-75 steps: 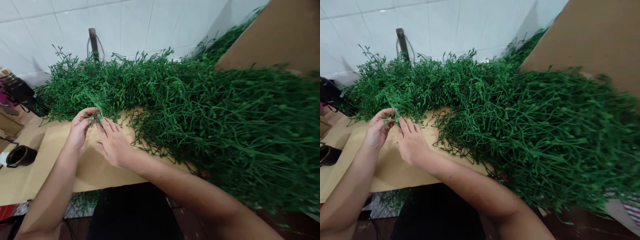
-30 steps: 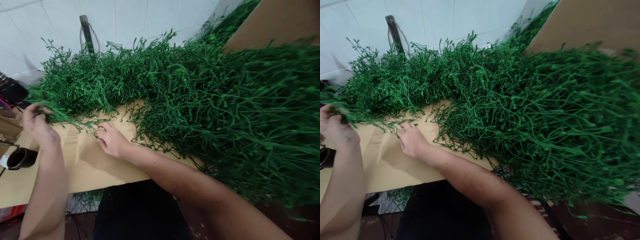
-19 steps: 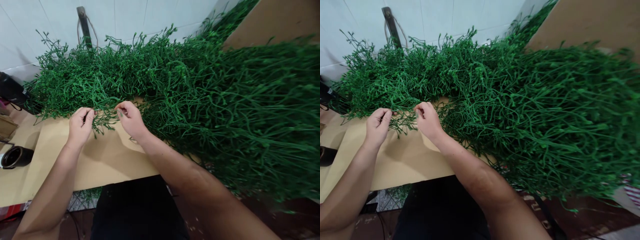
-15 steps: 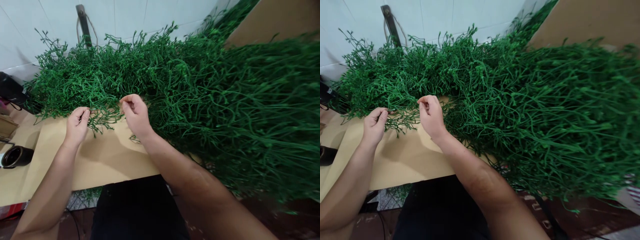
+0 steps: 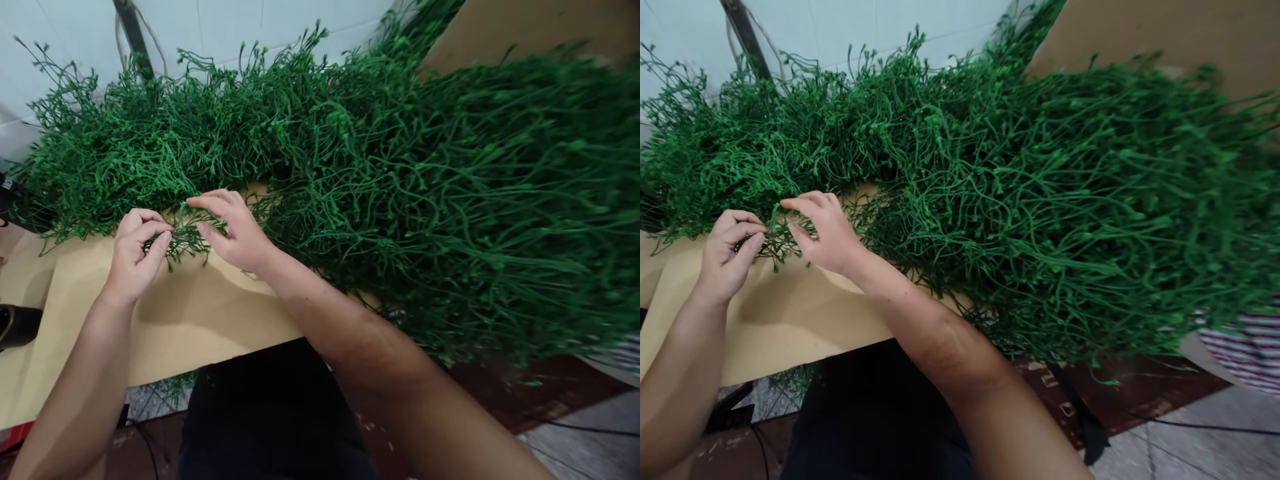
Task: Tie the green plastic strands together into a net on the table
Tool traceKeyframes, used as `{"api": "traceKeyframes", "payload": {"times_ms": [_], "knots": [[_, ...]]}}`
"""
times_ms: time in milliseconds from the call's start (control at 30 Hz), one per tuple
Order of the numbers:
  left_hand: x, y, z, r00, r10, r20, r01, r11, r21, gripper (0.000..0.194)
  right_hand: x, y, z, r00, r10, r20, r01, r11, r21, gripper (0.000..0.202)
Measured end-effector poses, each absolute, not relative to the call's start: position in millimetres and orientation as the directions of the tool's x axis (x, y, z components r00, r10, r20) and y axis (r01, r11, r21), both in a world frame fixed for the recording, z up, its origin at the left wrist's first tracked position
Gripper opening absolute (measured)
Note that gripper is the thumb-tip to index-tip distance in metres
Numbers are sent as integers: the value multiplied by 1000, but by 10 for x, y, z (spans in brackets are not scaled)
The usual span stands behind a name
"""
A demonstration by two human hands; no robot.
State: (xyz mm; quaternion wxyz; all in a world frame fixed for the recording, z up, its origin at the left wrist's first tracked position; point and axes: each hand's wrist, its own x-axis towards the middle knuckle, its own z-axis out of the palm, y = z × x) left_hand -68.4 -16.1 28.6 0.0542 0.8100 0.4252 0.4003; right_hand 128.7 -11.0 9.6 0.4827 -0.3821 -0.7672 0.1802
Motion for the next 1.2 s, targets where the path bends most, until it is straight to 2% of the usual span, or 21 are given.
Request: {"api": "traceKeyframes", "payload": {"times_ms": [100,267,400,533,733,900,1200], "knots": [[-678,-152,277,313,757,574,638,-615,463,16,1268,-108,96,-258,817,515,427,575,-698,23],[-638,-171,262,294,812,505,686,-547,481,18,1234,-82,44,-156,840,519,355,538,-764,17],[-615,-179,258,277,819,503,696,-532,482,15,1201,-102,32,-244,833,496,266,549,-792,18],[-604,-177,250,253,823,509,660,-531,532,12,1176,-110,22,-264,848,460,258,522,-813,8],[-544,-200,240,200,879,432,596,-459,659,12,1182,-114,3,-226,842,489,297,538,-789,15],[-507,-199,226,178,884,431,579,-449,680,14,1194,-135,32,-277,824,495,336,565,-753,2],[-447,-222,232,159,911,380,586,-397,707,20,1178,-161,70,-186,851,490,346,524,-778,7]]}}
